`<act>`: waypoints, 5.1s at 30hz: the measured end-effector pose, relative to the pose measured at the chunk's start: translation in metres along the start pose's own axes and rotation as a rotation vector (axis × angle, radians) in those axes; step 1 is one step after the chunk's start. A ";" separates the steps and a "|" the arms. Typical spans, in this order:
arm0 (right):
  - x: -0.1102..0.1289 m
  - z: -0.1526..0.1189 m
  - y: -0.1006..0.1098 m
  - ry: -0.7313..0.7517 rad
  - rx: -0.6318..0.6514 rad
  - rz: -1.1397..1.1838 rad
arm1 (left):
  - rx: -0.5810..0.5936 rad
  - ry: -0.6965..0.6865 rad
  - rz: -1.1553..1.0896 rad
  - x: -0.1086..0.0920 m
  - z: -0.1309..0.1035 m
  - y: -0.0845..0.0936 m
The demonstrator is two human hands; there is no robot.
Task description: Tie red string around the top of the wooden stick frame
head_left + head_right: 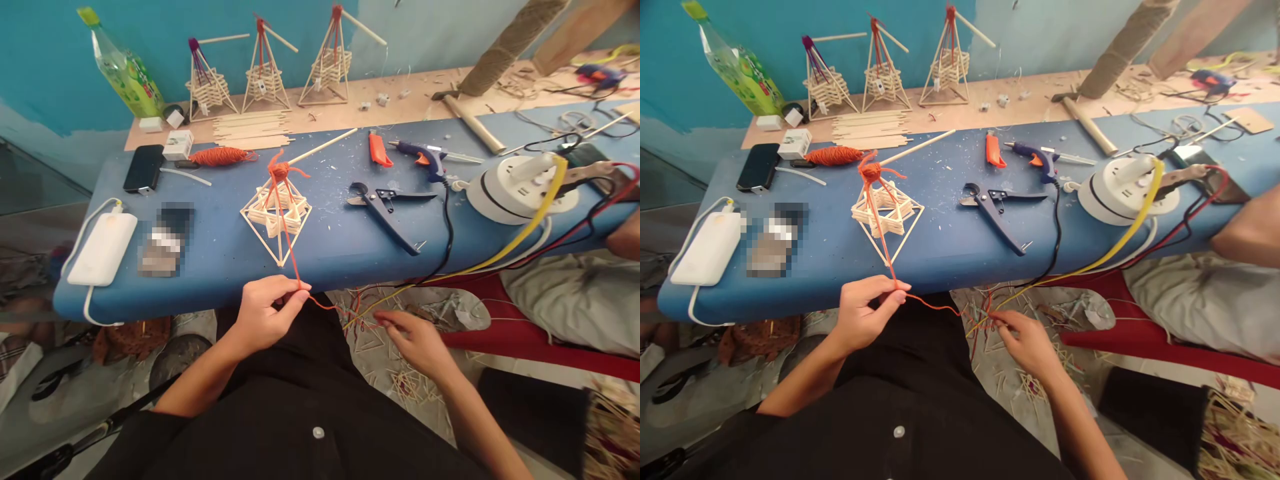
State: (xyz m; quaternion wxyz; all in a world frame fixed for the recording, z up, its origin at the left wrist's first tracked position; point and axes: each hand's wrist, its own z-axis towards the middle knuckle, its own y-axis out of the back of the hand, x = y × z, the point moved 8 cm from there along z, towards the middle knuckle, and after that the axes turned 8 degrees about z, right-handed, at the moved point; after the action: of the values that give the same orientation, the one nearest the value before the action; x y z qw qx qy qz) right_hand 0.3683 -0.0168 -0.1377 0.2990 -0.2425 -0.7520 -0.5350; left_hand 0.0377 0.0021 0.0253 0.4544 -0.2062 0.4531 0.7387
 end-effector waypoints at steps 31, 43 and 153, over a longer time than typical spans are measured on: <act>0.258 0.042 0.039 0.981 -0.190 0.512 | 0.048 0.411 -0.666 0.013 0.044 -0.019; 0.249 0.057 0.027 0.779 -0.234 0.610 | -0.109 0.022 -0.280 -0.013 0.049 0.002; 0.359 0.111 0.041 0.823 -0.065 -0.839 | -0.460 0.065 0.610 0.039 0.045 0.016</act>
State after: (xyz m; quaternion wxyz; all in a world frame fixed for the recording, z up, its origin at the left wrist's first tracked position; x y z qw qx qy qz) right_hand 0.1225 0.1172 0.1159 0.3214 0.2945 -0.5890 -0.6804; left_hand 0.0095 0.0562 0.0278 0.1413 -0.1817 0.3302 0.9154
